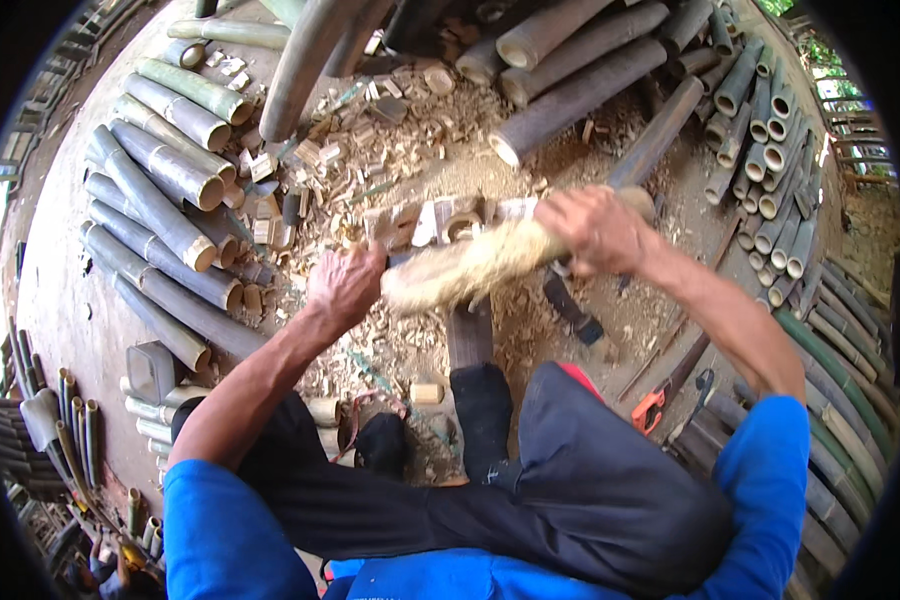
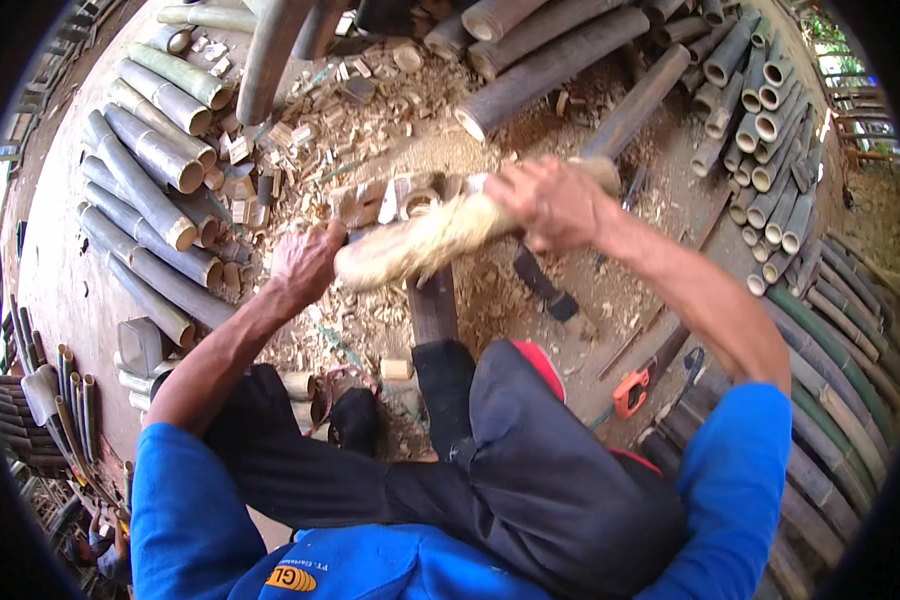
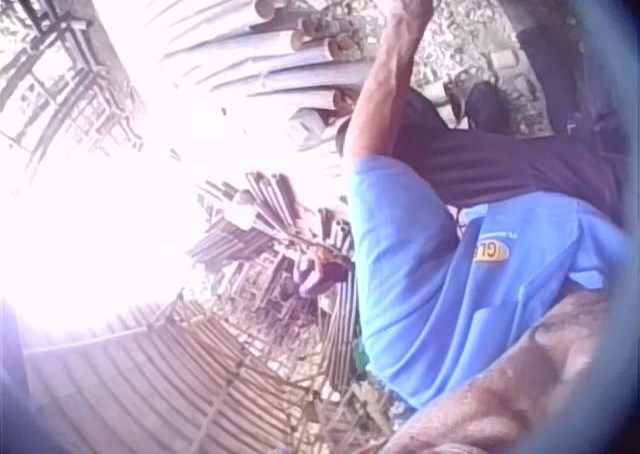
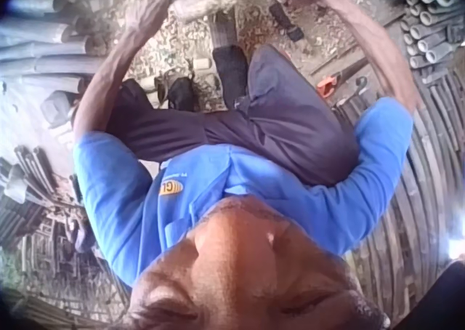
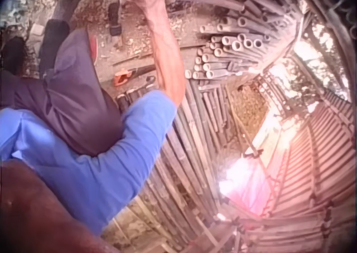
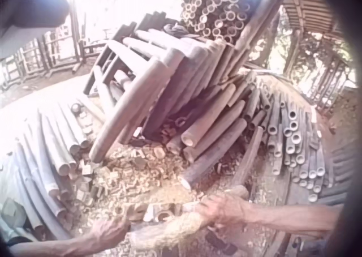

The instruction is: The person shapes bamboo segments by hand using a knife and a mallet, hollowing out ends and trimming edges while seated on the ground.

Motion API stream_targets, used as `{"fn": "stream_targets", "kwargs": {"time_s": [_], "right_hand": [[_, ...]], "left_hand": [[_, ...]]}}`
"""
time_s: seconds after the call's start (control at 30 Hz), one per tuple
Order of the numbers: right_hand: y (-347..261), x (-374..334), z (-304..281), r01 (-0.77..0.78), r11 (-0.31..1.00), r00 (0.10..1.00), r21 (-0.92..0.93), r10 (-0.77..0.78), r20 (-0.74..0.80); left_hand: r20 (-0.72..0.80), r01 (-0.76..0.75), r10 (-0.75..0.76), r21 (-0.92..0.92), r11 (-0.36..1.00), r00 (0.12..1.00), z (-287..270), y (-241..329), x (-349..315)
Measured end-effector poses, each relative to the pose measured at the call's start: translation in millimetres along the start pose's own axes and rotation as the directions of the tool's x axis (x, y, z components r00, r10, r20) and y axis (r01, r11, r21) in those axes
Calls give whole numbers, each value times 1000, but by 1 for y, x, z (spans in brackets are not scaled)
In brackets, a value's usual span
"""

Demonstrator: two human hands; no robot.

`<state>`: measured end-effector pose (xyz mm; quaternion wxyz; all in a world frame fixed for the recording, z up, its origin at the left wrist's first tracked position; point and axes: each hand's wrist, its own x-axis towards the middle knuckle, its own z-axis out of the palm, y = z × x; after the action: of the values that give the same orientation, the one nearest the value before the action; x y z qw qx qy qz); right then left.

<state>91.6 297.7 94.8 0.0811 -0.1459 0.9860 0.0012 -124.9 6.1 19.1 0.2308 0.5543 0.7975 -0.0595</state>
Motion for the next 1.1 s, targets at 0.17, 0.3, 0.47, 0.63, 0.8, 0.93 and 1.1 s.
{"fn": "stream_targets", "kwargs": {"time_s": [0.17, 0.3, 0.47, 0.63, 0.8, 0.93, 1.1], "right_hand": [[10, 6, 17, 365, 929, 854, 60, -308, -419], [28, 4, -9, -22, 978, 998, -207, 35, 59], [13, -24, -33, -325, 914, 929, 243, 356, -99], [-21, -37, -53, -443, 476, 640, 760, 762, -104], [-45, -46, -53, -447, 358, 595, 820, 803, -27], [-65, -47, -49, -440, 240, 591, 865, 803, 77], [-86, -64, -37, -660, 194, 565, 726, 765, 309]], "left_hand": [[91, 12, -10, -27, 1000, 996, -8, 13, 6], [-21, 4, -7, -116, 993, 1000, 9, -22, 19], [91, 51, 53, -856, 515, 994, -38, -38, 43], [-64, -93, 68, -757, 647, 996, -60, -33, 43], [-107, -246, 221, -401, 883, 969, -56, -27, 46], [-65, -72, 57, -255, 964, 996, -55, -16, 40], [-112, -113, 90, -218, 969, 990, -54, -15, 44]]}}
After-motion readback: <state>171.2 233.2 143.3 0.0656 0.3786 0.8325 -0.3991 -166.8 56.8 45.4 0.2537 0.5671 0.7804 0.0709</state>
